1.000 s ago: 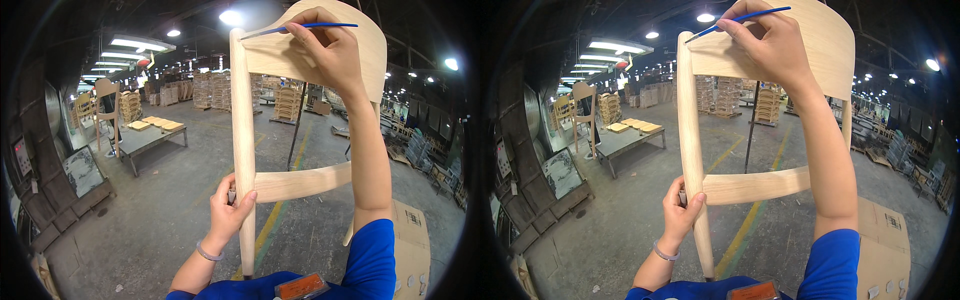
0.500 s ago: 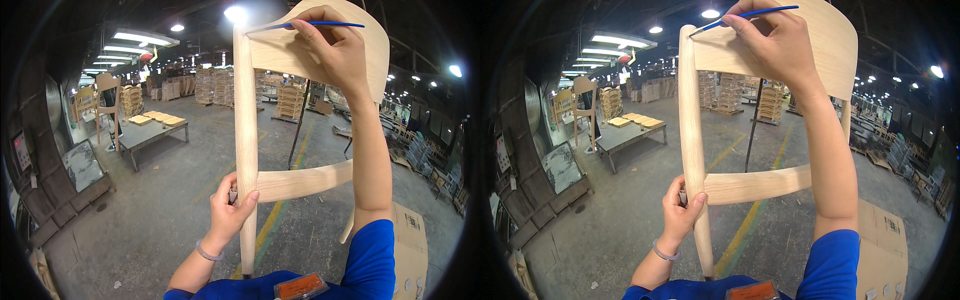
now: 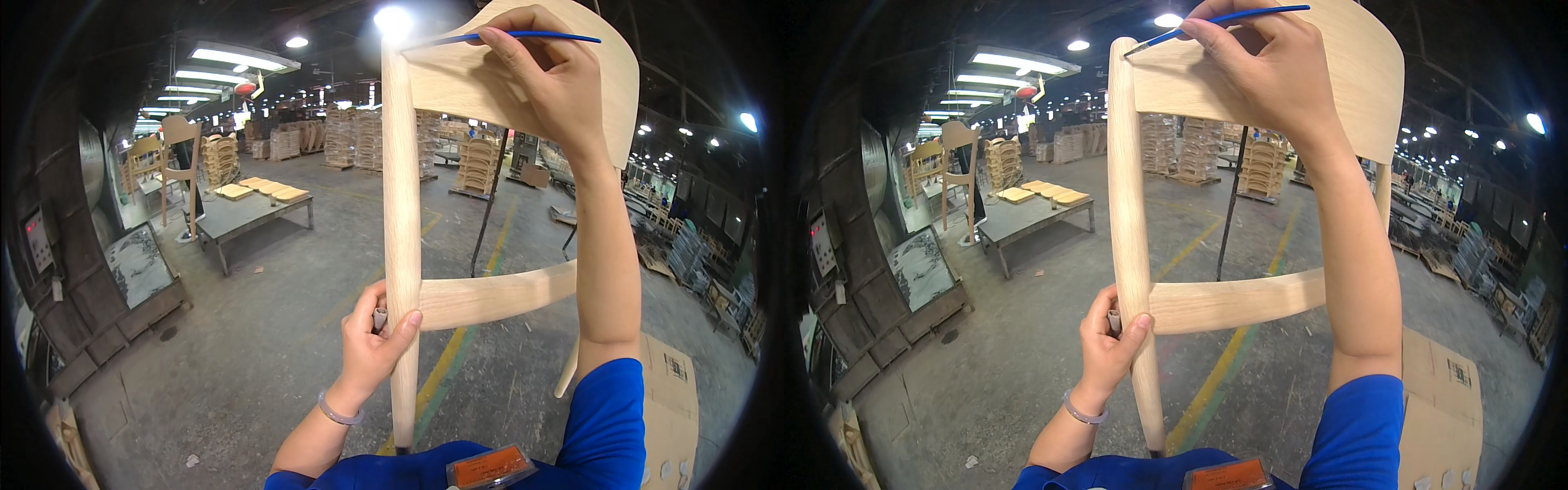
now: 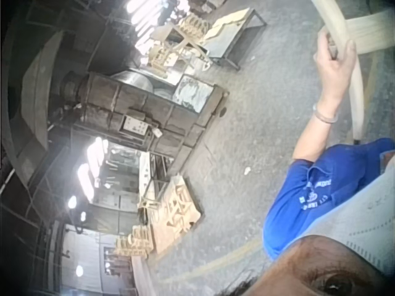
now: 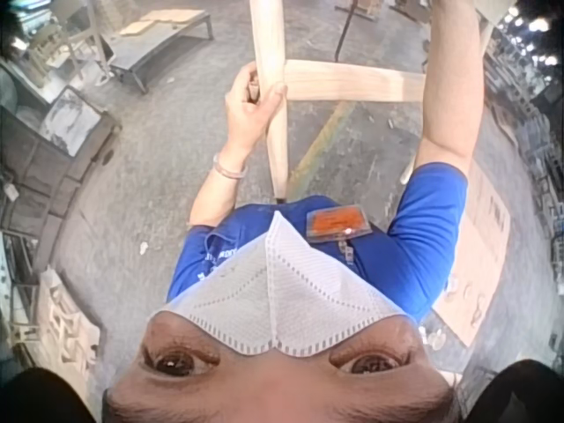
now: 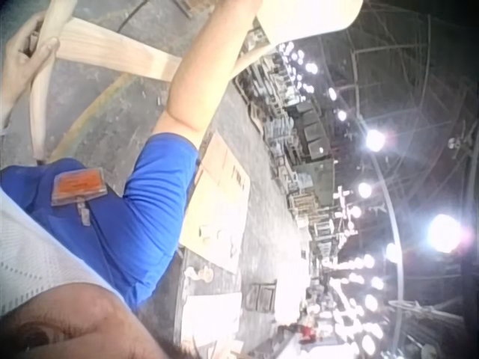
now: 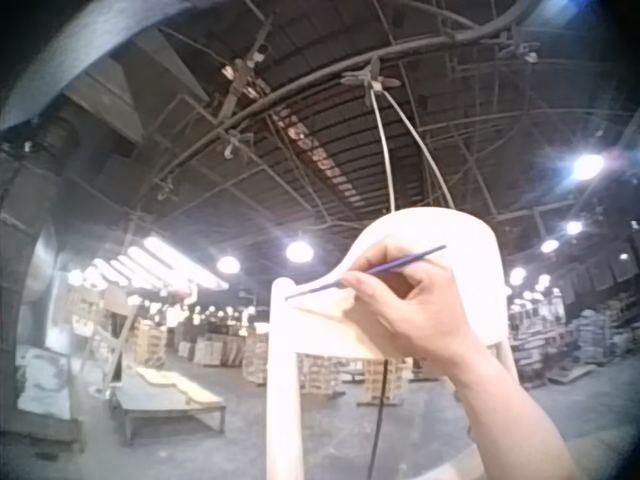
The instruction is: The person applies a light-colored finish to a wooden chair using a small brush. They repeatedly dip the brush into a container and paint the chair's backrest and legs, rotating the chair to reach different areas.
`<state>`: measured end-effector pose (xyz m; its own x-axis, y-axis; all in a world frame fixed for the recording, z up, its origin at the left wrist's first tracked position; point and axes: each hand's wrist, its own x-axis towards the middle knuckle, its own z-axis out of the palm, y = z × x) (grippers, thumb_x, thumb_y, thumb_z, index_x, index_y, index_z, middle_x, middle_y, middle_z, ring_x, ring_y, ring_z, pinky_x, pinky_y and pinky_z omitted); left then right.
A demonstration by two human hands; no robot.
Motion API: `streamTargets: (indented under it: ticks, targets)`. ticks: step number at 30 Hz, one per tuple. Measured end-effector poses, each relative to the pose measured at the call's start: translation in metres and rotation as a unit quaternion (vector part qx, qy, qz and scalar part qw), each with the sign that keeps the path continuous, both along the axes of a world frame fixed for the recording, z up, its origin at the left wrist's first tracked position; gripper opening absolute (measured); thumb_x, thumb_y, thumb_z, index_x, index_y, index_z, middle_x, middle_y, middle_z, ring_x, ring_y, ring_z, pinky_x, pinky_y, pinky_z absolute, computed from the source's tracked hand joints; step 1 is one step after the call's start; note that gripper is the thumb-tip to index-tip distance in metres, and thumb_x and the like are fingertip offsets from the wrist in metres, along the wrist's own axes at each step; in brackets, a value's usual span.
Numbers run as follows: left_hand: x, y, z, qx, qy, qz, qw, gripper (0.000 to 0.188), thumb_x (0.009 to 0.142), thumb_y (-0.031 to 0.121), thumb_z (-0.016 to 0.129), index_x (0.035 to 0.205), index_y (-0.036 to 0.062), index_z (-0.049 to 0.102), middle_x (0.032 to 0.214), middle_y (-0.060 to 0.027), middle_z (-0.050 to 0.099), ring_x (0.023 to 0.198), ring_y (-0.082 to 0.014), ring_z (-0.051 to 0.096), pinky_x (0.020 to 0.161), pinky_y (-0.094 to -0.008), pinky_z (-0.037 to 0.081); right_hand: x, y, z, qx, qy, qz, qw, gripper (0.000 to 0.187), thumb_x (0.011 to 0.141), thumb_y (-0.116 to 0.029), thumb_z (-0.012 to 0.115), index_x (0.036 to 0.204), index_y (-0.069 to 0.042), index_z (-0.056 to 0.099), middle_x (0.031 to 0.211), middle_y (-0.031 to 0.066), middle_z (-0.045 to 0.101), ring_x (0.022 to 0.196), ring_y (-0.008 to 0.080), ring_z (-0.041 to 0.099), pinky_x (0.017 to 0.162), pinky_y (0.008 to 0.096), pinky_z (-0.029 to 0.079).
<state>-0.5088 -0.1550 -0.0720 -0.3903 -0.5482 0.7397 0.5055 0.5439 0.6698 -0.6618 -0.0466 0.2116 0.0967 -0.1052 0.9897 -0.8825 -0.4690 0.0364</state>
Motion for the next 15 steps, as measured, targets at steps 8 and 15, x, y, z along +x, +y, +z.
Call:
streamTargets:
  ticks: [8, 15]
  targets:
    - [0.0011, -0.0052, -0.0024, -0.008, 0.007, 0.012, 1.000, 0.047, 0.096, 0.022, 0.078, 0.130, -0.0048, 0.061, 0.102, -0.0064, 0.069, 0.086, -0.0088, 0.065, 0.069, -0.0229, 0.054, 0.0015, -0.0060, -0.0009, -0.004, 0.013, -0.009, 1.000, 0.013, 0.097, -0.012, 0.078, 0.100, 0.001, 0.075, 0.089, 0.0028, 0.074, 0.083, 0.0077, 0.068, 0.074, 0.0233, 0.053]
    - [0.0014, -0.0078, -0.0040, -0.009, 0.012, 0.009, 1.000, 0.047, 0.095, 0.021, 0.078, 0.130, -0.0053, 0.061, 0.100, -0.0066, 0.070, 0.083, -0.0081, 0.065, 0.068, -0.0228, 0.053, 0.0014, -0.0076, -0.0008, -0.010, 0.028, -0.015, 0.999, 0.014, 0.098, -0.012, 0.078, 0.101, 0.001, 0.075, 0.089, 0.0032, 0.074, 0.082, 0.0079, 0.068, 0.073, 0.0228, 0.052]
